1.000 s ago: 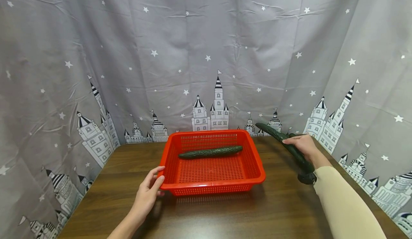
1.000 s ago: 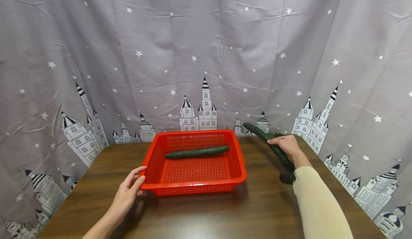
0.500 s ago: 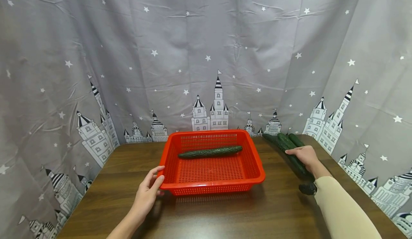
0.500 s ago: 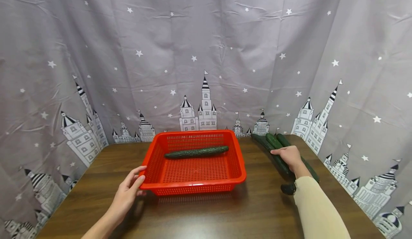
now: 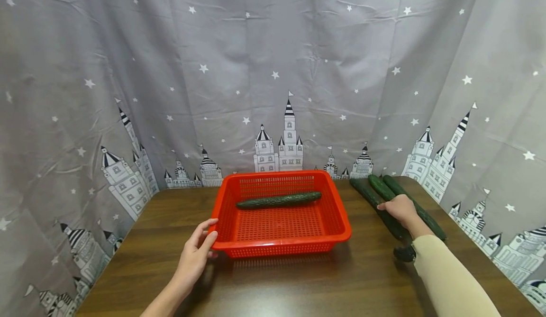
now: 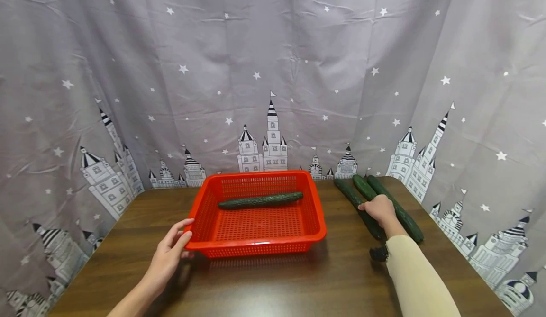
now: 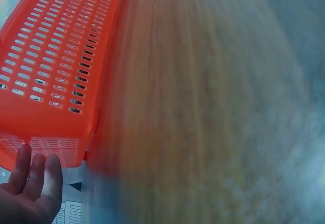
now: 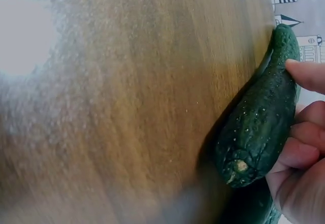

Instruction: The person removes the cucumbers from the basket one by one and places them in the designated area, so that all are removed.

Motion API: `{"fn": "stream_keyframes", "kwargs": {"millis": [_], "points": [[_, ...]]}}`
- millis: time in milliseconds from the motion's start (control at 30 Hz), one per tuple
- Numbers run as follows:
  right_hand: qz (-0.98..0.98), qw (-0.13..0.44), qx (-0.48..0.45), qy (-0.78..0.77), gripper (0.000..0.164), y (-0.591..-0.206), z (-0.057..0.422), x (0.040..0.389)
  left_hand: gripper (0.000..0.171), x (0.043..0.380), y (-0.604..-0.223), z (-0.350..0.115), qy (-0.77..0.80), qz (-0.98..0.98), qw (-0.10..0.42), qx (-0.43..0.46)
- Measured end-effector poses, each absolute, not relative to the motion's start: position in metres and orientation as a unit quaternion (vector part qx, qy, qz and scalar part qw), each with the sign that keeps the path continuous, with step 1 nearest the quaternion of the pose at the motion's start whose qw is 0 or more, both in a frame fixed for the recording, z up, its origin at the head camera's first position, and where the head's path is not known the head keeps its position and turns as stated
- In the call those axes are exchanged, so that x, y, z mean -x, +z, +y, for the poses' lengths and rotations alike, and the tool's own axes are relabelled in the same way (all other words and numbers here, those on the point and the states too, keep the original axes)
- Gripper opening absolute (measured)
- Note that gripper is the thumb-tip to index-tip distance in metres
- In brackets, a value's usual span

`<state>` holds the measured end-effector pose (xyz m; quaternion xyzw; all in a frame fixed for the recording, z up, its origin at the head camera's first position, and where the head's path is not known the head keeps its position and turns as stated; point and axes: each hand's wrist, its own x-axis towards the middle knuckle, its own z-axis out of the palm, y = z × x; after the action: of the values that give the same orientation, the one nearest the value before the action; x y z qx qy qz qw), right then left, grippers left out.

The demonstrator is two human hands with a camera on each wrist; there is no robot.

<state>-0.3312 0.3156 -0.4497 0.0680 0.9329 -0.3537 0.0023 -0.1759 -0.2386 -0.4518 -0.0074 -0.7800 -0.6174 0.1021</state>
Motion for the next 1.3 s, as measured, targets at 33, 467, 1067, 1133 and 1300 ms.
{"fn": "stream_keyframes", "kwargs": {"millis": [33,467,1067,1133,1300], "points": [[0.934,0.003,-0.070,-0.349,0.052,-0.448,0.314,0.330,0.037,0.176,-0.452,-0.239,-0.617,-0.780,0.103,0.007],[0.950,-0.010,-0.061,-0.306,0.038,-0.437,0.310,0.328,0.037,0.176,-0.451,-0.239,-0.616,-0.781,0.104,0.004],[0.951,-0.032,-0.020,-0.306,0.029,-0.409,0.304,0.339,0.037,0.176,-0.450,-0.237,-0.616,-0.781,0.103,0.004],[0.951,-0.028,-0.013,-0.307,0.034,-0.403,0.299,0.342,0.037,0.176,-0.450,-0.237,-0.616,-0.781,0.102,0.002],[0.949,-0.005,0.025,-0.315,0.033,-0.382,0.285,0.346,0.037,0.176,-0.451,-0.237,-0.617,-0.780,0.100,-0.002]]}}
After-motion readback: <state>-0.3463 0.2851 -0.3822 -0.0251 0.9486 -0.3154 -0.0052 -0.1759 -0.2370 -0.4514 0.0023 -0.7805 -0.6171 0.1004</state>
